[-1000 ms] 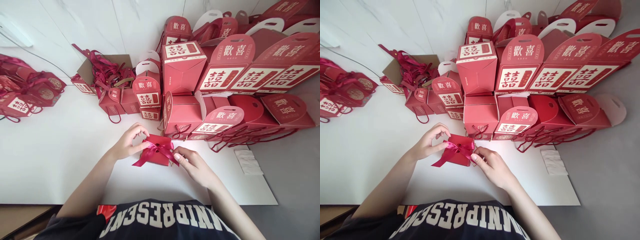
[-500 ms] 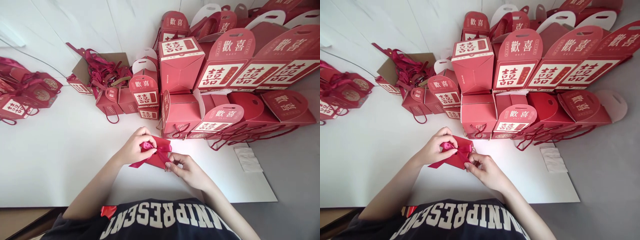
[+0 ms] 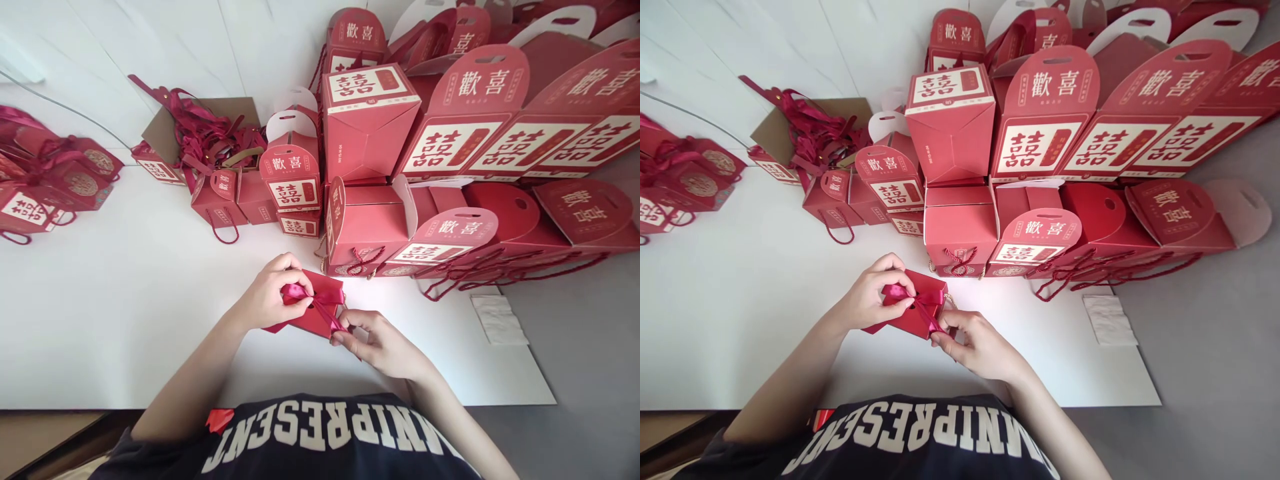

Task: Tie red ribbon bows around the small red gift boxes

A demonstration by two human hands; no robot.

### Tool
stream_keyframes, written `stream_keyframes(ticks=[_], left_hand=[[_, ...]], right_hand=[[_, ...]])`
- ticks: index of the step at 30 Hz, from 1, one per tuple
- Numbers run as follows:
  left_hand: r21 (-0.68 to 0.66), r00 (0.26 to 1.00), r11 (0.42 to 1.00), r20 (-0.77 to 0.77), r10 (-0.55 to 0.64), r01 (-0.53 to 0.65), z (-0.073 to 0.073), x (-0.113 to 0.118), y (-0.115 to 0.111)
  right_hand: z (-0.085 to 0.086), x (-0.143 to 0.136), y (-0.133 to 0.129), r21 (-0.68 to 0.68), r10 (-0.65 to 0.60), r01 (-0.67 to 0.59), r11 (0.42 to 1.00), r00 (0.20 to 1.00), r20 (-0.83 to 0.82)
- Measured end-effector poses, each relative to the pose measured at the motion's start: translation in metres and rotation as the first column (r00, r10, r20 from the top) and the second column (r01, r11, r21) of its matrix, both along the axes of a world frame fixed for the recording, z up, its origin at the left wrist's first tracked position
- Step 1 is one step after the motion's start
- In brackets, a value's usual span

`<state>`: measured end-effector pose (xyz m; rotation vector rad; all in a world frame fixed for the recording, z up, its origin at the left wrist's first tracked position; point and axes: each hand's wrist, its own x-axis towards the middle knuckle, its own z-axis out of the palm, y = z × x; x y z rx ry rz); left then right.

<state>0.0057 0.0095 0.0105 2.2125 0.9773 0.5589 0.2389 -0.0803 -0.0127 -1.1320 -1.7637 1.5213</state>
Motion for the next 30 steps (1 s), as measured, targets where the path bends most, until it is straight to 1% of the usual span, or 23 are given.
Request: stream_keyframes(ticks=[3, 5, 7, 9, 10, 12, 15, 17, 19, 21, 22, 24, 25, 27, 28, 30], left_hand=[[0.010, 1.000, 1.000, -0.002, 0.010, -0.010, 0.000, 0.001, -0.002], [0.000, 1.000, 1.000, 0.010, 0.011, -0.011, 0.001, 0.001, -0.002], [-0.049, 0.999, 0.999, 0.049, -0.008, 0.010, 0.003, -0.002, -0.001], [-0.108, 0.992, 0.993, 0.119, -0.027, 0.040, 0.005, -0.008, 0.002], [-0.126, 0.988, 0.991, 0.155, -0.029, 0.049, 0.005, -0.012, 0.004], [-0.139, 0.980, 0.989, 0.196, -0.019, 0.047, 0.005, -0.019, 0.008], [-0.148, 0.982, 0.988, 0.189, -0.003, 0.032, 0.001, -0.027, 0.013], [-0.165, 0.983, 0.986, 0.184, 0.005, 0.026, -0.002, -0.028, 0.015], [-0.188, 0.983, 0.982, 0.182, 0.022, 0.013, -0.003, -0.028, 0.015], [-0.220, 0.984, 0.975, 0.173, 0.046, -0.007, -0.004, -0.027, 0.014], [-0.238, 0.984, 0.971, 0.169, 0.057, -0.016, -0.004, -0.027, 0.013], [-0.287, 0.983, 0.958, 0.166, 0.076, -0.026, -0.004, -0.028, 0.012], [-0.325, 0.983, 0.945, 0.164, 0.081, -0.023, -0.004, -0.028, 0.012], [-0.415, 0.983, 0.910, 0.167, 0.079, -0.002, -0.005, -0.029, 0.012], [-0.456, 0.983, 0.890, 0.172, 0.071, 0.016, -0.005, -0.029, 0.012], [-0.512, 0.981, 0.858, 0.183, 0.057, 0.045, -0.006, -0.029, 0.011]], right_hand=[[0.001, 0.002, 0.003, 0.005, 0.036, -0.036, 0.999, 0.999, 0.026], [0.004, 0.007, 0.005, -0.017, 0.089, -0.088, 0.996, 0.995, 0.041], [0.010, 0.015, 0.007, -0.048, 0.143, -0.139, 0.989, 0.986, 0.081], [0.021, 0.025, 0.009, -0.060, 0.150, -0.143, 0.988, 0.978, 0.146], [0.027, 0.030, 0.011, -0.051, 0.126, -0.119, 0.992, 0.975, 0.181], [0.040, 0.036, 0.014, 0.009, 0.035, -0.039, 0.999, 0.969, 0.245], [0.053, 0.030, 0.020, 0.122, -0.091, 0.051, 0.991, 0.933, 0.349], [0.054, 0.019, 0.025, 0.179, -0.140, 0.070, 0.981, 0.898, 0.416], [0.049, 0.008, 0.029, 0.211, -0.169, 0.083, 0.974, 0.887, 0.431], [0.039, 0.000, 0.033, 0.190, -0.183, 0.119, 0.974, 0.912, 0.366], [0.034, -0.002, 0.034, 0.142, -0.180, 0.143, 0.979, 0.937, 0.301], [0.024, -0.004, 0.037, -0.010, -0.158, 0.160, 0.987, 0.980, 0.118], [0.019, -0.005, 0.038, -0.094, -0.144, 0.145, 0.985, 0.989, 0.018], [0.012, -0.004, 0.040, -0.217, -0.127, 0.094, 0.972, 0.981, -0.144], [0.010, -0.004, 0.041, -0.250, -0.125, 0.075, 0.965, 0.973, -0.192], [0.007, -0.004, 0.043, -0.279, -0.127, 0.057, 0.958, 0.963, -0.238]])
